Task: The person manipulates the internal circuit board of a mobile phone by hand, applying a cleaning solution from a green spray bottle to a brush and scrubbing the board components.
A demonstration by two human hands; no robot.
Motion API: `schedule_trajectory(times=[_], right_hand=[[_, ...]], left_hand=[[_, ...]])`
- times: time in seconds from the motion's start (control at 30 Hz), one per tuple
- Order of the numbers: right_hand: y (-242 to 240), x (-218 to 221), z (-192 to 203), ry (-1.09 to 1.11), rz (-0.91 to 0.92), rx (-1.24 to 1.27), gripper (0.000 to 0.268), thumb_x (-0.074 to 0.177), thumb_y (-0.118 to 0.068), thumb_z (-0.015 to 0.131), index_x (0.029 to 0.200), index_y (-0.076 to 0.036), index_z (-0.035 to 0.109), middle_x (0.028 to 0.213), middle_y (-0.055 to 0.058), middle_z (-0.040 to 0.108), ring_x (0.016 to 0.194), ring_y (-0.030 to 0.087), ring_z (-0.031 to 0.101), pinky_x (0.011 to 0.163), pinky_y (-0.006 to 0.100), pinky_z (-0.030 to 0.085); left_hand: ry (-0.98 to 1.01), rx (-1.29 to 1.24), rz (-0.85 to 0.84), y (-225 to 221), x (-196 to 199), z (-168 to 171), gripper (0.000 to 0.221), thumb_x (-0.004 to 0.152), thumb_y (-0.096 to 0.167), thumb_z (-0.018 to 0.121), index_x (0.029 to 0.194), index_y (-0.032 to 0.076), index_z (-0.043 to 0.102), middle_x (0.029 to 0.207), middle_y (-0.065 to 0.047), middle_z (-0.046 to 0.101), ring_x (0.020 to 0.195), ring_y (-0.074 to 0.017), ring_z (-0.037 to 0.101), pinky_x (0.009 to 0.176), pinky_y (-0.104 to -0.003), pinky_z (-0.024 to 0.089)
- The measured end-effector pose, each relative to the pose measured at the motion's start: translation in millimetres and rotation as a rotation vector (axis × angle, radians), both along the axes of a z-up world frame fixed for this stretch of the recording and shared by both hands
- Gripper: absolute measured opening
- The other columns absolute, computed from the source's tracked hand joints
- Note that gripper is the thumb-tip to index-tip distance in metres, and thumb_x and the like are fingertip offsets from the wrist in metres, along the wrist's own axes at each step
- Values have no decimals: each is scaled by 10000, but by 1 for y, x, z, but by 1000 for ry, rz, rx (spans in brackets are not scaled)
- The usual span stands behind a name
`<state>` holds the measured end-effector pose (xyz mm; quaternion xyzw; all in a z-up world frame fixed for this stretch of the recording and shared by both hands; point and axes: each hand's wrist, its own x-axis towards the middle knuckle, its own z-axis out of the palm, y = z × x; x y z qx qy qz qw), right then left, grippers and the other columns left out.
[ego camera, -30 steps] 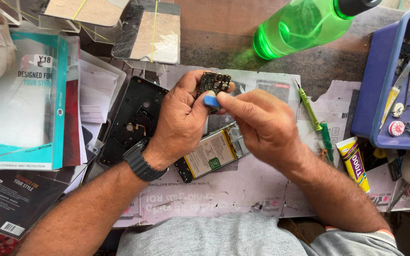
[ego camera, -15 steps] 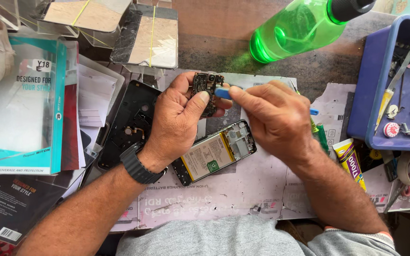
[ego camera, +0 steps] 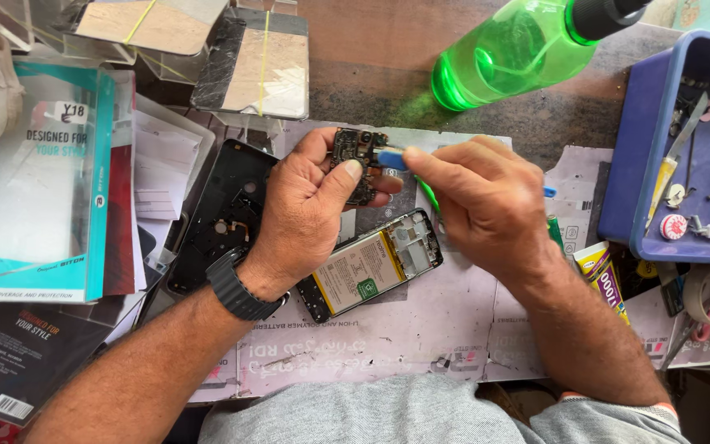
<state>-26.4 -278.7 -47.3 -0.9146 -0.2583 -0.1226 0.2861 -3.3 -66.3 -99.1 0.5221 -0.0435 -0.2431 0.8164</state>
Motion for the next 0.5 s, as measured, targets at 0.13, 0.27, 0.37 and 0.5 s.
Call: schedule_trajectory(times=[0.13,0.27,0.37,0.5], right_hand=[[2,0,0,20,23,-13,398,887,113,697,1241,-67,727,958,97,723,796,223,669,673,365,551],[3,-1,1,-7,13,-17,382,916,98,705,1257,-75,724,966,94,720,809,221,670,683,367,550],[3,-1,1,12,25,-31,415,890,112,694,1256,-81,729,946,85,726,781,226,660,658,372,538],[2,0,1,4,17,-24,413,906,97,711,1267,-103,720,988,81,726,815,224,667,687,370,547]], left_hand=[[6,9,6,-1,0,0,209,1087,103,467,1248,-1,550,1151,-108,726,1012,-170,756,881,-322,670],[-25,9,-8,-1,-1,-1,205,1093,103,469,1244,-4,557,1137,-107,734,1008,-176,762,879,-324,679],[-3,11,12,-1,-1,-1,211,1088,94,468,1244,-12,562,1139,-105,736,1006,-179,760,888,-326,669],[6,-25,10,-1,-2,-2,213,1090,100,472,1255,-10,551,1153,-106,725,1018,-178,754,896,-330,666]])
